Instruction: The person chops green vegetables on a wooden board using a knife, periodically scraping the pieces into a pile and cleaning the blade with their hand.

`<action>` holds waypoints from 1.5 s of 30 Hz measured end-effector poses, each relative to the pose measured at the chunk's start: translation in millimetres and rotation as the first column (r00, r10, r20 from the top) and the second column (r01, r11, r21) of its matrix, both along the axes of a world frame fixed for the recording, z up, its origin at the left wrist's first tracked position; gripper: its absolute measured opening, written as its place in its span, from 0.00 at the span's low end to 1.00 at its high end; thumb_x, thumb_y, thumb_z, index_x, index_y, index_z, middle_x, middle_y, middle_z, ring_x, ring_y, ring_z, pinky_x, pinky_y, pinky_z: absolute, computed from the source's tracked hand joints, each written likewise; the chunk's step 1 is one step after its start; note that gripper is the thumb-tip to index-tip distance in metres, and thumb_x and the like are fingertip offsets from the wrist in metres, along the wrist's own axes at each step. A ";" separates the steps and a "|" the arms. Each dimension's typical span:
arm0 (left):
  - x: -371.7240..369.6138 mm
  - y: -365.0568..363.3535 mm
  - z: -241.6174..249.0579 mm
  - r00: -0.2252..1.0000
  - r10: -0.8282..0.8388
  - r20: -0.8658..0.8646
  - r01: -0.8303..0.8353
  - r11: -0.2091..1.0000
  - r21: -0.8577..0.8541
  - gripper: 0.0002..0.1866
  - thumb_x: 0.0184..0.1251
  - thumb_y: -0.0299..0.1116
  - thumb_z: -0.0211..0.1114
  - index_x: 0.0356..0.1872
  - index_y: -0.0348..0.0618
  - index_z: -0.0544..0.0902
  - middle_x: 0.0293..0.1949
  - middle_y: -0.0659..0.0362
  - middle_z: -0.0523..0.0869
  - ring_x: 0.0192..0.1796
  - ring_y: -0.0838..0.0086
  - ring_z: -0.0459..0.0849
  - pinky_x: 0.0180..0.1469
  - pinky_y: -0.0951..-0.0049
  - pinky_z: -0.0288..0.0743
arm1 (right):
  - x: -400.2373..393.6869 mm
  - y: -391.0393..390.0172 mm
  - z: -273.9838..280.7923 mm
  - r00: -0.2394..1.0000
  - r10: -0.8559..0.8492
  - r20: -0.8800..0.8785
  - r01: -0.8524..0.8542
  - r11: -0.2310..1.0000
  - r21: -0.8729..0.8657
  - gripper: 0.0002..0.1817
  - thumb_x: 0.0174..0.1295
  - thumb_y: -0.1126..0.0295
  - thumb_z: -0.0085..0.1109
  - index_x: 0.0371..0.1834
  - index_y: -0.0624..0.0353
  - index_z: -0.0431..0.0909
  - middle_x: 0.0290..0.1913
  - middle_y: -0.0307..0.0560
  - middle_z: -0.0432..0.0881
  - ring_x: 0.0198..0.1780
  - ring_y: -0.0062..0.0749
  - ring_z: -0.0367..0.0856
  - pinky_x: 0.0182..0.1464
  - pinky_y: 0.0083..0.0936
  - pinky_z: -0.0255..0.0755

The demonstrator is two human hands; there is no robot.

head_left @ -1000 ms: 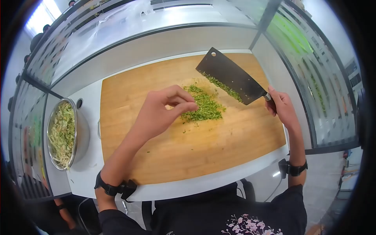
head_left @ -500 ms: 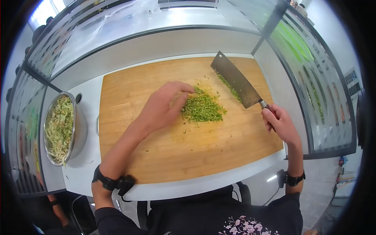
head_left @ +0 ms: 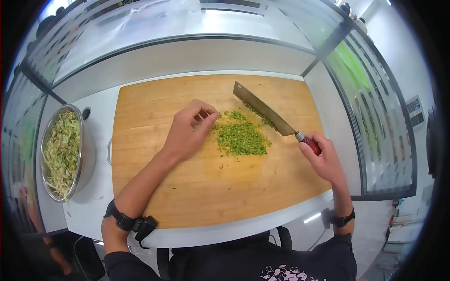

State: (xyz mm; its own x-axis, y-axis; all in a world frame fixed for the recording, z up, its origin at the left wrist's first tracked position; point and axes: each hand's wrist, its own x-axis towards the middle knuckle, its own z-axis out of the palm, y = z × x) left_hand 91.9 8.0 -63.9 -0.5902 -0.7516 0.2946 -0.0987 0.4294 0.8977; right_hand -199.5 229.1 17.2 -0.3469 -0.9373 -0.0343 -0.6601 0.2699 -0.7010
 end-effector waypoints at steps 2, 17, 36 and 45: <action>1.6 0.2 3.3 0.998 0.040 -0.051 -0.039 0.999 0.013 0.10 0.82 0.35 0.64 0.45 0.39 0.85 0.40 0.61 0.86 0.44 0.76 0.81 0.53 0.73 0.76 | -1.5 -9.5 -1.9 0.999 0.012 -0.052 -0.012 1.000 -0.003 0.14 0.72 0.63 0.69 0.41 0.65 0.81 0.24 0.35 0.70 0.27 0.18 0.63 0.31 0.23 0.60; 7.9 -9.6 -7.1 0.964 0.023 -0.263 0.002 0.996 0.092 0.26 0.89 0.41 0.47 0.30 0.37 0.82 0.40 0.56 0.82 0.44 0.71 0.79 0.52 0.69 0.72 | -8.2 6.4 -1.8 0.998 0.029 0.057 -0.030 0.999 0.021 0.11 0.73 0.65 0.68 0.39 0.63 0.82 0.24 0.32 0.74 0.24 0.16 0.66 0.29 0.20 0.62; 6.9 -13.5 -14.6 0.908 0.138 -0.396 -0.140 0.990 0.023 0.26 0.90 0.41 0.36 0.33 0.40 0.79 0.36 0.59 0.81 0.41 0.74 0.74 0.50 0.71 0.70 | 150.8 34.3 -37.7 0.319 0.001 0.948 0.128 0.991 -0.044 0.16 0.85 0.65 0.47 0.68 0.52 0.56 0.29 0.48 0.77 0.17 0.23 0.69 0.20 0.20 0.64; 6.9 -13.9 -14.6 0.896 0.166 -0.411 -0.159 0.986 0.052 0.26 0.89 0.41 0.36 0.34 0.41 0.79 0.36 0.60 0.82 0.41 0.74 0.73 0.51 0.71 0.70 | 167.5 32.1 -47.2 0.297 -0.052 0.953 0.099 0.995 0.023 0.18 0.86 0.65 0.46 0.70 0.54 0.55 0.29 0.47 0.77 0.18 0.23 0.70 0.21 0.20 0.65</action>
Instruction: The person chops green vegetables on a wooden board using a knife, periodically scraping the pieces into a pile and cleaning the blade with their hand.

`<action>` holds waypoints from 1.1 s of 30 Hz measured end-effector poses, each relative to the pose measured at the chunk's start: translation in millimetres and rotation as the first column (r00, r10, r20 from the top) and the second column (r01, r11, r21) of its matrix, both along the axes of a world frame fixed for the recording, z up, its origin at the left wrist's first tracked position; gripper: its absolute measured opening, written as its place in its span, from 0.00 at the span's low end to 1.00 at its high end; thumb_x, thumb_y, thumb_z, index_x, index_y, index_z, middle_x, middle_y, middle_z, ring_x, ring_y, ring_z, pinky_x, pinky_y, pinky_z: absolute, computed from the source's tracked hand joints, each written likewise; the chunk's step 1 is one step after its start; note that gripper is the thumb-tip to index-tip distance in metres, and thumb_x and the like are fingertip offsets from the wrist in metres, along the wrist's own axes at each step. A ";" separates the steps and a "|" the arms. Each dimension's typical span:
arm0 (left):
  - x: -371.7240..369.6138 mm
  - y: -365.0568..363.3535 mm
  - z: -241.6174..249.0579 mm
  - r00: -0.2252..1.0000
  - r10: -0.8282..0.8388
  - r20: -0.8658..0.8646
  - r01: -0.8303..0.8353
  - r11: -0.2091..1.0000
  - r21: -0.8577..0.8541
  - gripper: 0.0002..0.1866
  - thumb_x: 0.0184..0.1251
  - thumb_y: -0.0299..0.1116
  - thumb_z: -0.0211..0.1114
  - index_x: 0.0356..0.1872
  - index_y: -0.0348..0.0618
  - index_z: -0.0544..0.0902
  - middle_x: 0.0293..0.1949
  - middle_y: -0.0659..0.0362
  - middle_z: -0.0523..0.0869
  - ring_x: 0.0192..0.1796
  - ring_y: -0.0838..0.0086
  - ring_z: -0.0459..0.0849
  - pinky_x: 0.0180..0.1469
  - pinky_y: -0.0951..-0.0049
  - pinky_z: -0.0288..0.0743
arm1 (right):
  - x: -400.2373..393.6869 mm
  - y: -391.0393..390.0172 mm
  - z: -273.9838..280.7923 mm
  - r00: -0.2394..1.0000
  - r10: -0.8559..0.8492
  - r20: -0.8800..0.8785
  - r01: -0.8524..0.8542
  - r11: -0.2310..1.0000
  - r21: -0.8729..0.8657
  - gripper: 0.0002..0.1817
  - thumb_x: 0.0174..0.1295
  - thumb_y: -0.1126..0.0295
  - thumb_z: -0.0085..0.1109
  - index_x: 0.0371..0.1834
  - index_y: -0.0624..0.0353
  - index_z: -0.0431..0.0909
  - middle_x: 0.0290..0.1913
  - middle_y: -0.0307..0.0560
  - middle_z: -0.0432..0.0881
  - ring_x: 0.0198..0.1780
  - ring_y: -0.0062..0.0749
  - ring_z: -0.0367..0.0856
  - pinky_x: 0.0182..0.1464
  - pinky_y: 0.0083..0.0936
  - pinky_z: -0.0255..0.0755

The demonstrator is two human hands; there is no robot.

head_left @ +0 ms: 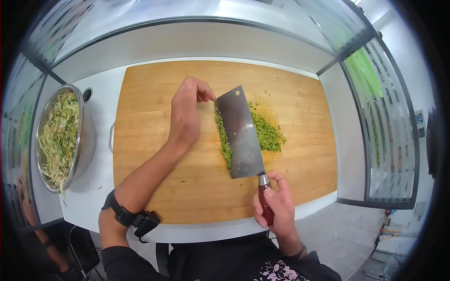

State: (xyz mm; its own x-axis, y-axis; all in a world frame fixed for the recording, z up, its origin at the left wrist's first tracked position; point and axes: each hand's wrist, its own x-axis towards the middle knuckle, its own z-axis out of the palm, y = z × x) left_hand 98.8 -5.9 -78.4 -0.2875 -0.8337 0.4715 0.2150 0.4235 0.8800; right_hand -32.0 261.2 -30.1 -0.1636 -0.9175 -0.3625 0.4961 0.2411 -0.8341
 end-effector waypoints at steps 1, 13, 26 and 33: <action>-0.1 0.0 0.2 1.000 0.000 0.004 0.000 1.000 0.004 0.26 0.89 0.41 0.36 0.34 0.41 0.79 0.36 0.60 0.82 0.41 0.74 0.73 0.51 0.71 0.70 | 0.8 0.0 -1.6 1.000 -0.007 -0.017 0.007 1.000 0.010 0.18 0.86 0.65 0.46 0.70 0.54 0.55 0.29 0.47 0.77 0.18 0.23 0.69 0.21 0.20 0.65; 0.4 0.2 1.5 1.000 -0.003 0.011 0.003 1.000 0.015 0.27 0.90 0.43 0.36 0.34 0.42 0.79 0.35 0.61 0.81 0.40 0.75 0.73 0.51 0.71 0.69 | -20.2 8.3 1.5 0.949 -0.101 -0.298 0.123 0.991 0.059 0.17 0.86 0.66 0.47 0.70 0.54 0.58 0.28 0.40 0.76 0.18 0.17 0.67 0.20 0.17 0.61; 0.1 0.0 0.3 1.000 -0.013 0.021 0.012 1.000 0.026 0.27 0.90 0.43 0.36 0.34 0.42 0.79 0.35 0.61 0.82 0.40 0.75 0.73 0.50 0.72 0.69 | -47.1 8.1 27.3 0.929 -0.195 -0.315 0.174 0.980 -0.094 0.19 0.85 0.65 0.47 0.72 0.57 0.58 0.26 0.44 0.76 0.16 0.19 0.67 0.18 0.17 0.61; 0.3 -1.1 0.1 0.999 0.043 -0.014 -0.043 0.999 0.009 0.26 0.91 0.42 0.34 0.35 0.42 0.78 0.36 0.61 0.81 0.40 0.74 0.72 0.51 0.71 0.69 | -15.7 -5.1 26.9 0.979 -0.039 -0.201 0.040 0.999 -0.003 0.21 0.85 0.66 0.47 0.75 0.55 0.55 0.30 0.46 0.79 0.19 0.19 0.69 0.22 0.18 0.62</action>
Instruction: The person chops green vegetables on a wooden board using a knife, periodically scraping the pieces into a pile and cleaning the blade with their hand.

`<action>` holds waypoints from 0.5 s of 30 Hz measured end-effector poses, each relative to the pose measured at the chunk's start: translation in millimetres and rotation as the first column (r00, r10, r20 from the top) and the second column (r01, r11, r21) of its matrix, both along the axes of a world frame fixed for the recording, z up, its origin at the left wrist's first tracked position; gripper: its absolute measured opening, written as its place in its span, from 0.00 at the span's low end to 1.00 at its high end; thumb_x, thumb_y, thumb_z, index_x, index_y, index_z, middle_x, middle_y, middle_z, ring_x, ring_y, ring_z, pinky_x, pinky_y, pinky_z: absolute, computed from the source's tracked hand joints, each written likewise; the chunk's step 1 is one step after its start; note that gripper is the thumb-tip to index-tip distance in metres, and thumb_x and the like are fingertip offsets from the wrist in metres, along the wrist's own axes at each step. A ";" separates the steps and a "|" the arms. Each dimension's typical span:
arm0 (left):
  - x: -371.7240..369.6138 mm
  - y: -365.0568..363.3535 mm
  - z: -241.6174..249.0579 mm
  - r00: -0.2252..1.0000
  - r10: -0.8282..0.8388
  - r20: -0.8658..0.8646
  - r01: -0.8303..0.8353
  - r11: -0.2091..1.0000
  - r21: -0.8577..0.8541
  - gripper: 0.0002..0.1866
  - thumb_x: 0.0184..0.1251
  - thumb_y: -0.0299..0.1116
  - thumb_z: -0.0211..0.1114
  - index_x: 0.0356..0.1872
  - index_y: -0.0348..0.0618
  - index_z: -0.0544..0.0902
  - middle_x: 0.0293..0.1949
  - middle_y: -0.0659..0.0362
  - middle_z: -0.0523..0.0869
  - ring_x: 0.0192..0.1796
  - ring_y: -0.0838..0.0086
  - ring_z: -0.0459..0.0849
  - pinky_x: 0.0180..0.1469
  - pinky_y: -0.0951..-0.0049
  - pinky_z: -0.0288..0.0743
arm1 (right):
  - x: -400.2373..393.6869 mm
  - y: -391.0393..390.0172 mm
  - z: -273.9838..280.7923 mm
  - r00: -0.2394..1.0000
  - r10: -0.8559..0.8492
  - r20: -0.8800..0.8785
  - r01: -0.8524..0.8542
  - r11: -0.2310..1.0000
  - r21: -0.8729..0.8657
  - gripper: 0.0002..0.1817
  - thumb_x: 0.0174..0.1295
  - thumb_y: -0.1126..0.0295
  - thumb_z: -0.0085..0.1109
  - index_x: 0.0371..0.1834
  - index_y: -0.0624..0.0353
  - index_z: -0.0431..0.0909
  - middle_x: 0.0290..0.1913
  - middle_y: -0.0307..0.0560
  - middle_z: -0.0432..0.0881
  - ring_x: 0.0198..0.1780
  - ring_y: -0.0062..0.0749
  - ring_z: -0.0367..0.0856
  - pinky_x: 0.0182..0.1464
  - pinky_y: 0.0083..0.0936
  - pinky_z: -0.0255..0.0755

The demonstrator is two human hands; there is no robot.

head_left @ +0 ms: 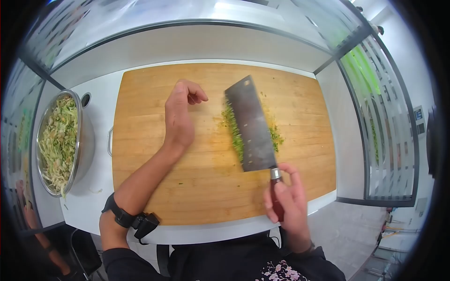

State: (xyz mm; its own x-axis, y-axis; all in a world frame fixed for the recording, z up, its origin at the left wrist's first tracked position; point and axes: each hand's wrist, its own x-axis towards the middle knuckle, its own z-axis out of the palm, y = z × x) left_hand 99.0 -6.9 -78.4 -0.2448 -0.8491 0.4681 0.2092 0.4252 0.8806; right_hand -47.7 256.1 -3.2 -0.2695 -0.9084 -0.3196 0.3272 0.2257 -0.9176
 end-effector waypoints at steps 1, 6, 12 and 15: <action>0.4 -0.6 -0.8 1.000 0.005 -0.007 -0.005 1.000 0.011 0.26 0.91 0.42 0.34 0.35 0.42 0.78 0.36 0.60 0.81 0.40 0.74 0.72 0.51 0.71 0.69 | 6.1 -2.8 0.2 0.999 0.015 0.032 -0.015 1.000 0.017 0.22 0.85 0.67 0.47 0.76 0.54 0.55 0.31 0.46 0.80 0.19 0.19 0.69 0.22 0.18 0.62; -1.1 0.9 -0.6 1.000 -0.003 -0.024 0.004 0.999 0.039 0.26 0.91 0.43 0.34 0.35 0.41 0.77 0.35 0.61 0.80 0.41 0.74 0.72 0.51 0.70 0.69 | 14.7 -10.9 -9.8 0.999 0.032 0.043 -0.036 0.995 0.095 0.21 0.86 0.67 0.47 0.75 0.54 0.55 0.31 0.43 0.77 0.20 0.18 0.68 0.23 0.18 0.62; 1.4 -0.5 0.1 1.000 -0.011 -0.001 0.011 1.000 0.027 0.26 0.90 0.43 0.34 0.35 0.41 0.77 0.36 0.60 0.80 0.41 0.74 0.72 0.51 0.70 0.69 | 4.3 -5.2 -6.8 0.997 0.004 -0.079 0.006 0.991 0.132 0.21 0.85 0.68 0.48 0.75 0.54 0.56 0.31 0.42 0.76 0.20 0.16 0.66 0.22 0.17 0.61; 1.6 -1.7 -2.6 1.000 -0.027 0.015 0.027 1.000 0.014 0.26 0.90 0.42 0.35 0.36 0.40 0.78 0.37 0.60 0.81 0.41 0.74 0.73 0.51 0.70 0.69 | -4.8 1.5 -7.7 0.992 -0.048 -0.116 0.062 0.991 0.122 0.20 0.85 0.68 0.48 0.74 0.54 0.57 0.30 0.41 0.76 0.20 0.16 0.66 0.22 0.16 0.61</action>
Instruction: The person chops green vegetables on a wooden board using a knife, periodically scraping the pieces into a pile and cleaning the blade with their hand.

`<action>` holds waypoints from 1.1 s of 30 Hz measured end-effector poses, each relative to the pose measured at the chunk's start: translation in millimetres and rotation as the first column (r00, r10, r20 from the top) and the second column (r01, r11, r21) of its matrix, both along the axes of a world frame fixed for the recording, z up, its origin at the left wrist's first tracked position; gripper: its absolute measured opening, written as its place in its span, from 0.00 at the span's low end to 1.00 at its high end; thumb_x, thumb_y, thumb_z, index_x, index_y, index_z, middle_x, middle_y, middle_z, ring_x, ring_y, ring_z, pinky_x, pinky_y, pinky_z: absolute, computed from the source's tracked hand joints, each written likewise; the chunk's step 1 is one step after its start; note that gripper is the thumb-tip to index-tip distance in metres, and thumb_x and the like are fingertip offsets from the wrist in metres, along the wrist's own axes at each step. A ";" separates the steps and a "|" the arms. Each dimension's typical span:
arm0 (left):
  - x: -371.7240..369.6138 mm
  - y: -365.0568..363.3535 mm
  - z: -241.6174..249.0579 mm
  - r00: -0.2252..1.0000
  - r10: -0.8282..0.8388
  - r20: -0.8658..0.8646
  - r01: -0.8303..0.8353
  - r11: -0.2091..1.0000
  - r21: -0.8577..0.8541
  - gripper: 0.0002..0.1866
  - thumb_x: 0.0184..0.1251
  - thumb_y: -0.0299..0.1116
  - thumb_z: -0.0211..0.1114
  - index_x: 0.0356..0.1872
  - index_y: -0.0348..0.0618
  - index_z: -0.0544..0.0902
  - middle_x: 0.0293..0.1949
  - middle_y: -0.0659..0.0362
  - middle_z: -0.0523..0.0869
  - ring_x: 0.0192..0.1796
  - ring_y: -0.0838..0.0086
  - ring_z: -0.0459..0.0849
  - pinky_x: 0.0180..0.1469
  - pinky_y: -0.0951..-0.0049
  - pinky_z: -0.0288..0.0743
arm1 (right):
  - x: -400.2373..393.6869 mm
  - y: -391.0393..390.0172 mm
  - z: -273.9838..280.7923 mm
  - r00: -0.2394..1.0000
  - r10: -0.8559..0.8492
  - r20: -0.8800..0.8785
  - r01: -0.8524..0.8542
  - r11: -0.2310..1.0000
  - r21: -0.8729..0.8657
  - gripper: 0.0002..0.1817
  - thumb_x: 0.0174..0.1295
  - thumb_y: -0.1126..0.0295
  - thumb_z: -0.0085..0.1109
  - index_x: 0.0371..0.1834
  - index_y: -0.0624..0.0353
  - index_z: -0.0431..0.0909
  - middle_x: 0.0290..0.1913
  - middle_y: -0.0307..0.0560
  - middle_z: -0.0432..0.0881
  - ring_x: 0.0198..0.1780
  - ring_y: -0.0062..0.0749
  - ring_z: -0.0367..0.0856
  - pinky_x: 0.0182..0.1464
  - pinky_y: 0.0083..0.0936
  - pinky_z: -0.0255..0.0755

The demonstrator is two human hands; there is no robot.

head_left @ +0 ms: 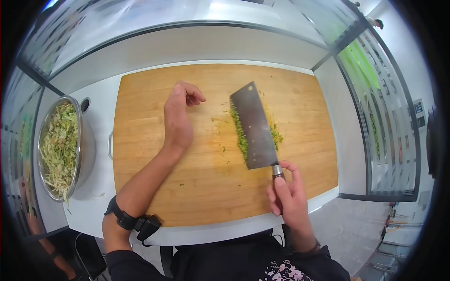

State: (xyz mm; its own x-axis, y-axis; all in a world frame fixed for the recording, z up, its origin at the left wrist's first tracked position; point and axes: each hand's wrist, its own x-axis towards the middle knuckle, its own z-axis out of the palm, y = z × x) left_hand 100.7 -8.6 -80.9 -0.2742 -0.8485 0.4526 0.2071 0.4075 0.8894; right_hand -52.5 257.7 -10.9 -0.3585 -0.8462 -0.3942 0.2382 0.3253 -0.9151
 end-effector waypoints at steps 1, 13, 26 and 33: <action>0.0 -0.2 -0.7 1.000 -0.010 0.010 0.010 1.000 -0.013 0.26 0.89 0.42 0.36 0.37 0.39 0.78 0.37 0.59 0.81 0.42 0.73 0.73 0.51 0.70 0.69 | -4.4 1.8 -1.8 1.000 -0.012 -0.026 0.012 1.000 -0.004 0.20 0.85 0.67 0.48 0.74 0.54 0.57 0.30 0.41 0.76 0.19 0.17 0.66 0.21 0.16 0.60; -6.9 13.0 11.4 0.963 -0.094 0.253 0.150 0.966 -0.212 0.16 0.86 0.36 0.48 0.51 0.37 0.83 0.50 0.53 0.86 0.55 0.67 0.82 0.63 0.67 0.73 | -32.7 23.3 -13.1 0.970 -0.099 0.222 0.158 0.950 -0.269 0.22 0.86 0.62 0.47 0.75 0.54 0.57 0.28 0.46 0.74 0.14 0.20 0.64 0.16 0.18 0.60; -7.8 13.7 12.5 0.944 -0.107 0.314 0.154 0.980 -0.129 0.18 0.86 0.38 0.48 0.56 0.37 0.84 0.52 0.52 0.86 0.59 0.65 0.83 0.65 0.66 0.74 | -49.6 24.7 16.3 0.862 -0.011 -0.507 0.021 1.000 0.014 0.20 0.82 0.70 0.53 0.72 0.60 0.64 0.28 0.35 0.75 0.24 0.13 0.65 0.28 0.18 0.61; -6.8 13.6 12.1 0.947 -0.114 0.301 0.162 0.977 -0.139 0.18 0.87 0.38 0.47 0.54 0.38 0.84 0.50 0.52 0.86 0.57 0.65 0.83 0.64 0.67 0.74 | -31.4 12.1 24.6 0.848 0.043 -0.528 -0.022 0.999 0.046 0.20 0.81 0.71 0.53 0.71 0.63 0.64 0.24 0.39 0.73 0.25 0.18 0.65 0.29 0.26 0.58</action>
State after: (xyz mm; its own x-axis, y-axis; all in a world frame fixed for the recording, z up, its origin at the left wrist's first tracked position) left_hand 93.8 5.0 -68.9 -0.5228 -0.7162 0.4624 0.0151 0.5345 0.8450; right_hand -83.9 269.7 13.7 -0.4939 -0.8498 -0.1841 -0.2894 0.3604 -0.8868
